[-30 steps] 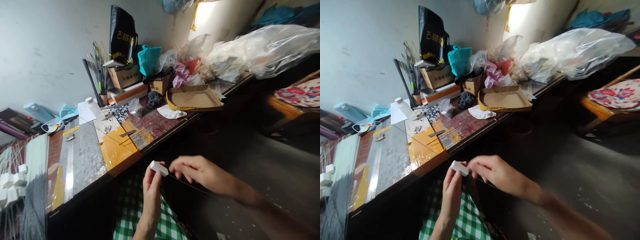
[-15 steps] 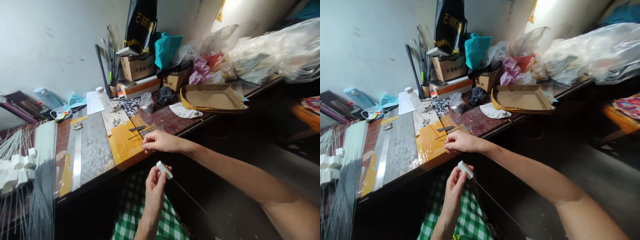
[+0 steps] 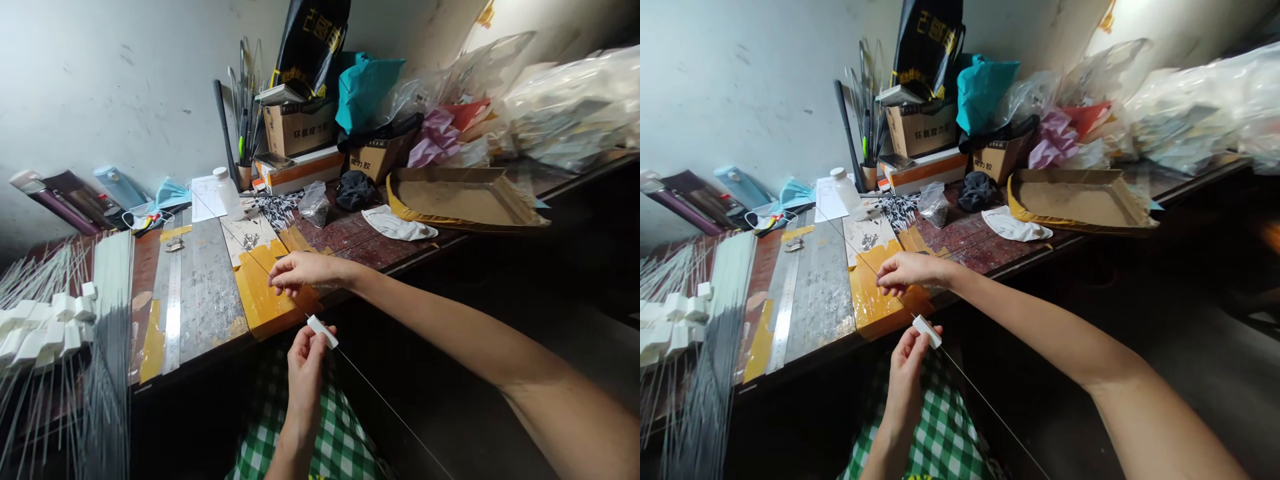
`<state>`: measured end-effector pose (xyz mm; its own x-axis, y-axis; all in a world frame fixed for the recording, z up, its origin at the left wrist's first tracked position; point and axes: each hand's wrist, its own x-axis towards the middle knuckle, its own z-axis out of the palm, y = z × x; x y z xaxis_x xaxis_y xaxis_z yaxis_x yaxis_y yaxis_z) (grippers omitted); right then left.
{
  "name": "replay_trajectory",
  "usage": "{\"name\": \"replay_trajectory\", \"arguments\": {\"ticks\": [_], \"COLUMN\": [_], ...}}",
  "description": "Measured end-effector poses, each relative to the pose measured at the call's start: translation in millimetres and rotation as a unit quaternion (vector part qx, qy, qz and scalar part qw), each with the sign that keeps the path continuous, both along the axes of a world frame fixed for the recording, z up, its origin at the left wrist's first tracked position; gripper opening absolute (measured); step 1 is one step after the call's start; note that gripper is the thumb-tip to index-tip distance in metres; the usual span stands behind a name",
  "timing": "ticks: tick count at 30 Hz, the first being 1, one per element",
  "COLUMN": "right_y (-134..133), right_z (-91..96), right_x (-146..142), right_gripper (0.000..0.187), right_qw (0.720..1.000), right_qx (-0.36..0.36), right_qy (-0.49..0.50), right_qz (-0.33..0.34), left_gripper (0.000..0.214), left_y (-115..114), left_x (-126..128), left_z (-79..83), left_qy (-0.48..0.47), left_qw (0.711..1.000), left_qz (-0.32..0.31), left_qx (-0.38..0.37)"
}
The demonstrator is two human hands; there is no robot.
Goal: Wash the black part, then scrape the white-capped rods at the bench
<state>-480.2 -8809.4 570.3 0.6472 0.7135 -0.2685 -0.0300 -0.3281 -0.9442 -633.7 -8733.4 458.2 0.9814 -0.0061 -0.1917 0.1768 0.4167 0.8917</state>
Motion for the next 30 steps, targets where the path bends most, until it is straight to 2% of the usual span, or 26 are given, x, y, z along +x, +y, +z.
{"name": "replay_trajectory", "arguments": {"ticks": [3, 7, 11, 13, 15, 17, 20, 23, 25, 27, 30], "right_y": [11, 29, 36, 29, 13, -9, -45, -76, -91, -101, -107], "right_z": [-1.1, -3.5, 3.8, 12.3, 19.6, 20.3, 1.7, -33.8, -56.4, -72.2, -82.8], "right_x": [8, 18, 16, 3, -20, -51, -100, -141, -159, -169, -176], "right_gripper": [0.010, 0.010, 0.010, 0.011, 0.014, 0.016, 0.019, 0.020, 0.012, 0.005, 0.019], "right_qw": [1.000, 0.994, 0.984, 0.965, 0.934, 0.915, 0.885, 0.874, 0.867, 0.848, 0.820], "right_qx": [-0.010, -0.077, -0.101, -0.095, -0.096, -0.133, -0.265, -0.354, -0.357, -0.327, -0.263], "right_qy": [-0.001, -0.069, -0.149, -0.241, -0.338, -0.373, -0.369, -0.315, -0.324, -0.386, -0.469], "right_qz": [0.024, 0.047, 0.011, -0.030, -0.062, -0.076, -0.103, -0.111, -0.129, -0.155, -0.197], "left_gripper": [0.036, 0.035, 0.034, 0.032, 0.032, 0.031, 0.030, 0.030, 0.031, 0.032, 0.034], "left_y": [5, 9, 9, 9, 9, 8, 7, 4, 1, -1, -4], "left_x": [4, 8, 9, 8, 8, 7, 7, 8, 8, 8, 7], "left_z": [-4.1, -10.2, -11.9, -10.8, -9.1, -7.4, -5.4, -3.5, -2.2, -1.1, 0.6], "left_qy": [0.011, 0.011, 0.024, 0.025, 0.025, 0.022, 0.015, 0.029, 0.036, 0.037, 0.045], "left_qw": [1.000, 0.999, 0.997, 0.997, 0.997, 0.997, 0.996, 0.995, 0.993, 0.992, 0.990], "left_qz": [0.020, 0.038, 0.048, 0.045, 0.042, 0.049, 0.065, 0.083, 0.097, 0.107, 0.118], "left_qx": [-0.008, -0.026, -0.059, -0.059, -0.055, -0.054, -0.056, -0.055, -0.050, -0.052, -0.057]}}
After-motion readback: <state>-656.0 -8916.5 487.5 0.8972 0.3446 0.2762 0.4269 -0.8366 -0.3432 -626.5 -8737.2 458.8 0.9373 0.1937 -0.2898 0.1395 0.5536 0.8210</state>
